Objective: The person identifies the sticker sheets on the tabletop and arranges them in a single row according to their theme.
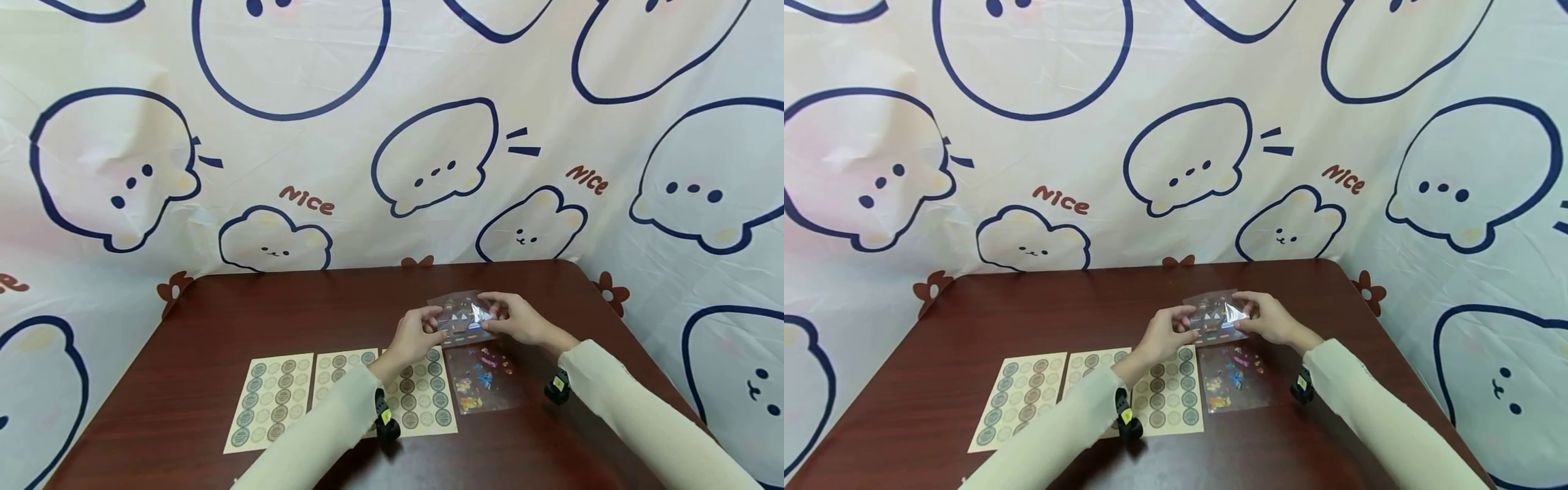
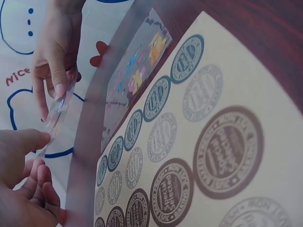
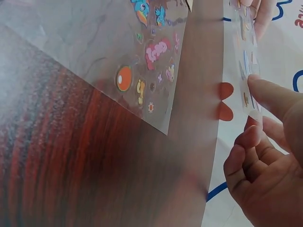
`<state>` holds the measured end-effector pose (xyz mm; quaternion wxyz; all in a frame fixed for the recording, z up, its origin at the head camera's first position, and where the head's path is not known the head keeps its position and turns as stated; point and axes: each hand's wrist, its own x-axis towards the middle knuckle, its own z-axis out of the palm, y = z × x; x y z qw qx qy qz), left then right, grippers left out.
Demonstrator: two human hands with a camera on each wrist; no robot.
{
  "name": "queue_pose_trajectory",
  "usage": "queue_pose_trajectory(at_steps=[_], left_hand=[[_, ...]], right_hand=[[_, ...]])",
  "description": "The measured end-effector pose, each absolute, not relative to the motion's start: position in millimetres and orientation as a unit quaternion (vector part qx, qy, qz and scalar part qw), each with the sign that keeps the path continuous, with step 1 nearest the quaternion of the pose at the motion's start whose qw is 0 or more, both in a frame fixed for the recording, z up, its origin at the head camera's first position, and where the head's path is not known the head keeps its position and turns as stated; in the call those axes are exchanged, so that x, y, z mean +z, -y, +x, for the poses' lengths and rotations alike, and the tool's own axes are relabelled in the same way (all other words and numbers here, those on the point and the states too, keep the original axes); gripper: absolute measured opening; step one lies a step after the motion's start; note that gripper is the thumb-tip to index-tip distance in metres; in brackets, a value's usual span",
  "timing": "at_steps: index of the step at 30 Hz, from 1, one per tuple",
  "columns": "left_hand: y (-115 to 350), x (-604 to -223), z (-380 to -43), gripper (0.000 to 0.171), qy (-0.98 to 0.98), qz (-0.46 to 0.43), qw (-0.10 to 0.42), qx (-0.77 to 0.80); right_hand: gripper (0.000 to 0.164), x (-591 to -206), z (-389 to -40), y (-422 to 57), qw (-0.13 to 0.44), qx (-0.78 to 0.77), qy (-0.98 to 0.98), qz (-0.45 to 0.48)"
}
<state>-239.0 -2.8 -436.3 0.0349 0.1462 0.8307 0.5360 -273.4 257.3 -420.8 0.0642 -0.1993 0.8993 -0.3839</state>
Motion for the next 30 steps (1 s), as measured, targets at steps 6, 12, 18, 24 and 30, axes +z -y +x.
queue_pose_trajectory(at_steps=[6,12,18,24,30], left_hand=[[-0.7,-435.8,-237.4,0.052,-0.832,0.154,0.028,0.533],[-6.5,-441.5,-230.7,0.051,-0.828,0.153,0.032,0.538],[-14.2,-444.9,-226.6,0.05,-0.815,0.149,0.043,0.558],[-19.7,-443.2,-224.4,0.05,-0.821,0.156,0.028,0.548],[-21.9,-442.4,-221.9,0.049,-0.83,0.16,0.016,0.535]], right_hand=[[0.059,-417.5,-265.8,-262.0,0.052,-0.383,-0.899,-0.207],[0.057,-422.0,-257.6,-267.8,0.05,-0.377,-0.902,-0.206],[0.055,-426.3,-256.7,-274.9,0.052,-0.378,-0.903,-0.197],[0.057,-429.5,-254.1,-281.1,0.061,-0.378,-0.906,-0.181],[0.056,-429.8,-249.2,-284.2,0.054,-0.387,-0.9,-0.192]])
